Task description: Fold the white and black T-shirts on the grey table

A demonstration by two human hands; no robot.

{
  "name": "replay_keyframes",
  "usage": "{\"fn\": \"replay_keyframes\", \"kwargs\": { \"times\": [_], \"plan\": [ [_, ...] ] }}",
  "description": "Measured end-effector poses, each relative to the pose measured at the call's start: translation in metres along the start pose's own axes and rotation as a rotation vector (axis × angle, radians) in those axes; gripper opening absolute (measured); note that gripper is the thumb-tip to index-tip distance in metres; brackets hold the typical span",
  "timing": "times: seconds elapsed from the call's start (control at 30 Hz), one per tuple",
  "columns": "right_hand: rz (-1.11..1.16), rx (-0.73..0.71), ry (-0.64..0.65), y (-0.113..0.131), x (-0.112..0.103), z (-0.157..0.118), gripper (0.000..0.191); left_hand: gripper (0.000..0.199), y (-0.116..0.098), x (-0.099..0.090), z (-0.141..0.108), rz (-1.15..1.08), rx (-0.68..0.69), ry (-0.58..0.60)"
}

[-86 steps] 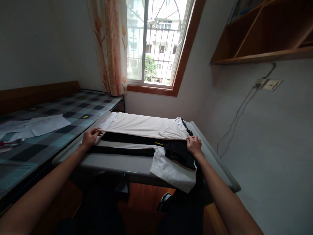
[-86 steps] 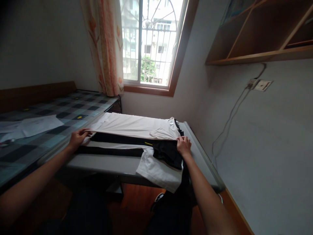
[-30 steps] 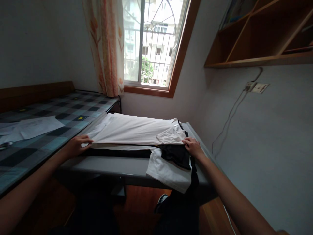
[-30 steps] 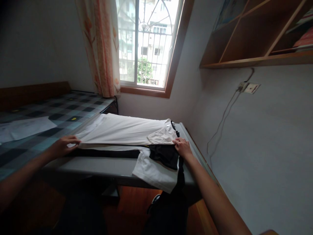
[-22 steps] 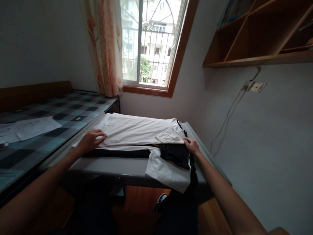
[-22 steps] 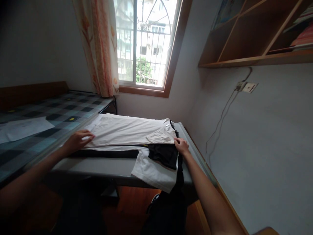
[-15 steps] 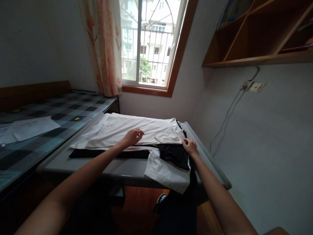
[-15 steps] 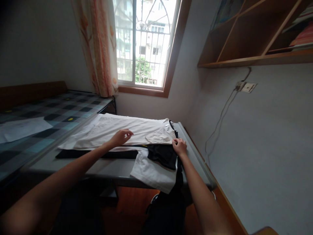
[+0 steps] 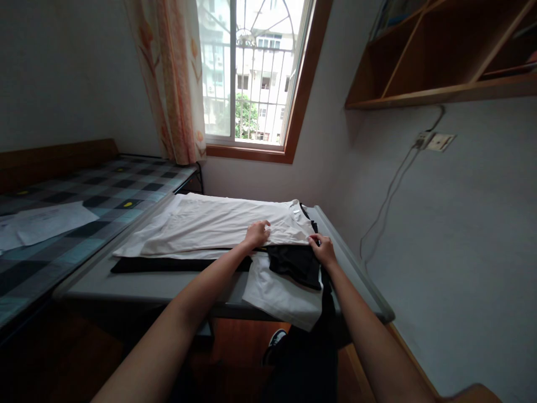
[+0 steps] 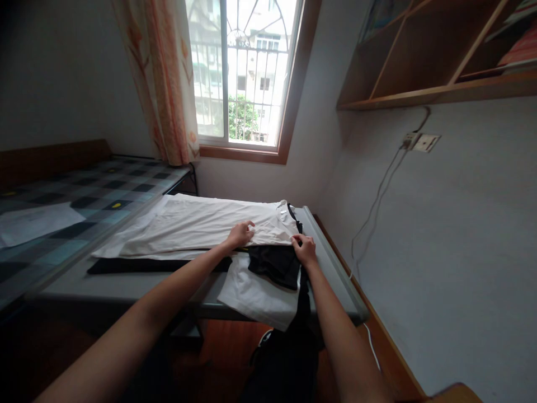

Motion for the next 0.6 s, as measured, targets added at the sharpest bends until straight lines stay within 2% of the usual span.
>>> {"fn": "replay_keyframes", "kwargs": {
  "times": [0.17,0.3,0.37,0.43,0.5,0.6],
  "plan": [
    [-0.066,0.157,0.012,-0.006,0.002,0.001,0.028,0.026,0.002,0.003,-0.004,0.018,-0.025,-0.041],
    [-0.102,0.184,0.036,-0.004,0.003,0.000,0.026,0.026,-0.004,0.001,-0.002,0.042,-0.041,-0.081],
    [-0.097,0.177,0.038,-0.002,0.003,-0.001,0.025,0.027,-0.013,0.001,0.002,0.063,0.054,-0.112],
    [-0.087,0.171,0.029,-0.001,0.003,-0.001,0.026,0.030,-0.024,0.005,0.007,0.075,0.228,-0.079],
    [-0.072,0.166,0.021,-0.001,0.003,-0.001,0.027,0.034,-0.032,0.013,0.013,0.083,0.372,0.022],
    [-0.045,0.176,0.022,-0.002,0.002,-0.001,0.025,0.043,-0.037,0.026,0.019,0.153,0.418,0.164]
  ]
}}
Point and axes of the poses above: each hand's wrist, its own z-axis towards the middle knuckle, its own x-axis out of the palm, y = z × x, the point moved 2 cm from there along z, towards the middle knuckle, and after that the axes turned 11 degrees about y, right-handed, at the moved point
